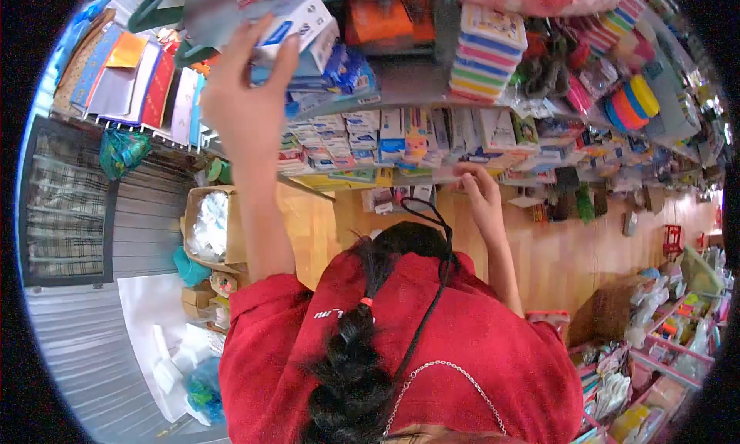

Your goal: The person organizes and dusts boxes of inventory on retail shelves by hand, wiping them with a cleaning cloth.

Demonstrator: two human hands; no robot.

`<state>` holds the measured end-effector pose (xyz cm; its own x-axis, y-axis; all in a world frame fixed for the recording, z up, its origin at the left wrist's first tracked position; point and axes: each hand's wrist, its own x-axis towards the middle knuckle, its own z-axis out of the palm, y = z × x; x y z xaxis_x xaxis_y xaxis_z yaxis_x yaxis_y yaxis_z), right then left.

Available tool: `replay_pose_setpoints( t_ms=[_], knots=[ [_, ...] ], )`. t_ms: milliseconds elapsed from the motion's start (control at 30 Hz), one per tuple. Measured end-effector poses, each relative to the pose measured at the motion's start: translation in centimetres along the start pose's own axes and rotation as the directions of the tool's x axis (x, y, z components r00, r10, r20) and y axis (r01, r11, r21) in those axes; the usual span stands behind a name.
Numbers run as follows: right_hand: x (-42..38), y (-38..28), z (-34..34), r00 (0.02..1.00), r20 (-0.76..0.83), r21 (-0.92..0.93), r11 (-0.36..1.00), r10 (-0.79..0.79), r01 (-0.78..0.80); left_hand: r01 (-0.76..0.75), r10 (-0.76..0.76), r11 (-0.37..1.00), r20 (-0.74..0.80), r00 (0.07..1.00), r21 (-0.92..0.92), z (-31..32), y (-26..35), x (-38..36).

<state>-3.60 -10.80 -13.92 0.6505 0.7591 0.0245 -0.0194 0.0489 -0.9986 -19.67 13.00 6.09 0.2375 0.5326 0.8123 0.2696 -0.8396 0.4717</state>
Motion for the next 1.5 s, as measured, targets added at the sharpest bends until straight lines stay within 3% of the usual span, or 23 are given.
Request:
replay_pose_setpoints(
  t_ms=[100, 133, 167, 233, 367, 467, 533, 567, 667, 767, 900, 1000, 1100, 1200, 1300, 1400, 1433, 1500],
  knots=[
    [-0.7, -0.9, -0.8, 0.996, -0.058, -0.034, 0.997, -0.064, 0.063, 0.071, -0.043, 0.977, 0.142, 0.989, -0.2, -1.2, 3.4, -2.6],
    [-1.1, -1.2, -1.1, 0.996, -0.067, -0.005, 0.998, -0.056, 0.056, -0.071, 0.117, 0.975, 0.212, 0.97, -0.213, -1.0, 3.7, -3.8],
    [-1.4, -1.5, -1.4, 0.996, -0.073, 0.025, 0.998, -0.049, 0.051, -0.21, 0.273, 0.949, 0.275, 0.922, -0.237, -0.6, 3.8, -5.2],
    [-2.4, -1.6, -2.3, 0.999, -0.051, 0.067, 0.998, 0.003, 0.001, -0.08, 0.273, 0.94, 0.591, 0.759, -0.332, 0.5, 4.6, -8.7],
    [-4.9, 1.7, -4.5, 0.963, 0.181, 0.449, 0.854, 0.2, -0.262, 0.002, 0.396, 0.879, 0.731, 0.556, -0.478, 6.1, 3.7, -18.2],
    [-5.6, 4.0, -4.9, 0.914, 0.156, 0.088, 0.916, 0.375, -0.391, 0.0, 0.408, 0.89, 0.798, 0.442, -0.455, 9.2, 2.4, -23.8],
    [-5.0, 6.1, -5.5, 0.9, 0.161, 0.121, 0.897, 0.405, -0.426, -0.028, 0.385, 0.913, 0.841, 0.38, -0.406, 10.4, 1.7, -25.9],
    [-4.4, 7.0, -5.8, 0.895, 0.17, 0.127, 0.891, 0.412, -0.435, -0.07, 0.389, 0.917, 0.844, 0.37, -0.392, 10.8, 1.5, -26.3],
    [-1.6, 8.3, -6.1, 0.893, 0.192, 0.065, 0.903, 0.406, -0.424, -0.24, 0.405, 0.913, 0.795, 0.451, -0.329, 12.9, 0.0, -28.4],
    [1.5, 11.8, -5.8, 0.935, 0.181, -0.016, 0.952, 0.304, -0.306, -0.244, 0.319, 0.943, 0.816, 0.482, -0.224, 14.2, -1.2, -28.9],
    [4.8, 12.7, -4.6, 0.954, 0.111, -0.048, 0.96, 0.279, -0.275, -0.258, 0.244, 0.958, 0.828, 0.504, -0.125, 16.7, -3.0, -29.2],
    [6.3, 14.8, -4.0, 0.966, 0.087, 0.023, 0.969, 0.242, -0.244, -0.309, 0.203, 0.95, 0.836, 0.51, -0.042, 18.4, -4.1, -30.2],
    [6.3, 15.8, -3.5, 0.942, -0.041, 0.032, 0.943, 0.332, -0.331, -0.379, 0.128, 0.922, 0.859, 0.496, 0.081, 19.4, -4.3, -30.7],
    [5.3, 19.0, -3.9, 0.975, 0.023, 0.188, 0.957, 0.223, -0.223, -0.426, 0.08, 0.887, 0.847, 0.525, 0.18, 20.8, -4.3, -31.1],
    [5.5, 21.1, -3.0, 0.999, -0.045, -0.024, 1.0, 0.008, -0.009, -0.459, 0.042, 0.85, 0.836, 0.547, 0.257, 22.2, -3.8, -30.7],
    [6.9, 20.6, -2.9, 0.995, -0.069, -0.098, 0.992, 0.067, -0.073, -0.424, -0.04, 0.844, 0.828, 0.56, 0.328, 23.1, -2.6, -29.7],
    [7.6, 20.0, -2.8, 0.995, -0.096, -0.213, 0.976, 0.033, -0.053, -0.403, -0.069, 0.846, 0.821, 0.567, 0.349, 23.5, -2.4, -29.2],
    [8.4, 18.9, -2.7, 0.991, -0.132, -0.438, 0.899, -0.034, -0.028, -0.405, -0.149, 0.839, 0.868, 0.473, 0.364, 24.5, -3.0, -29.3]
  ],
)
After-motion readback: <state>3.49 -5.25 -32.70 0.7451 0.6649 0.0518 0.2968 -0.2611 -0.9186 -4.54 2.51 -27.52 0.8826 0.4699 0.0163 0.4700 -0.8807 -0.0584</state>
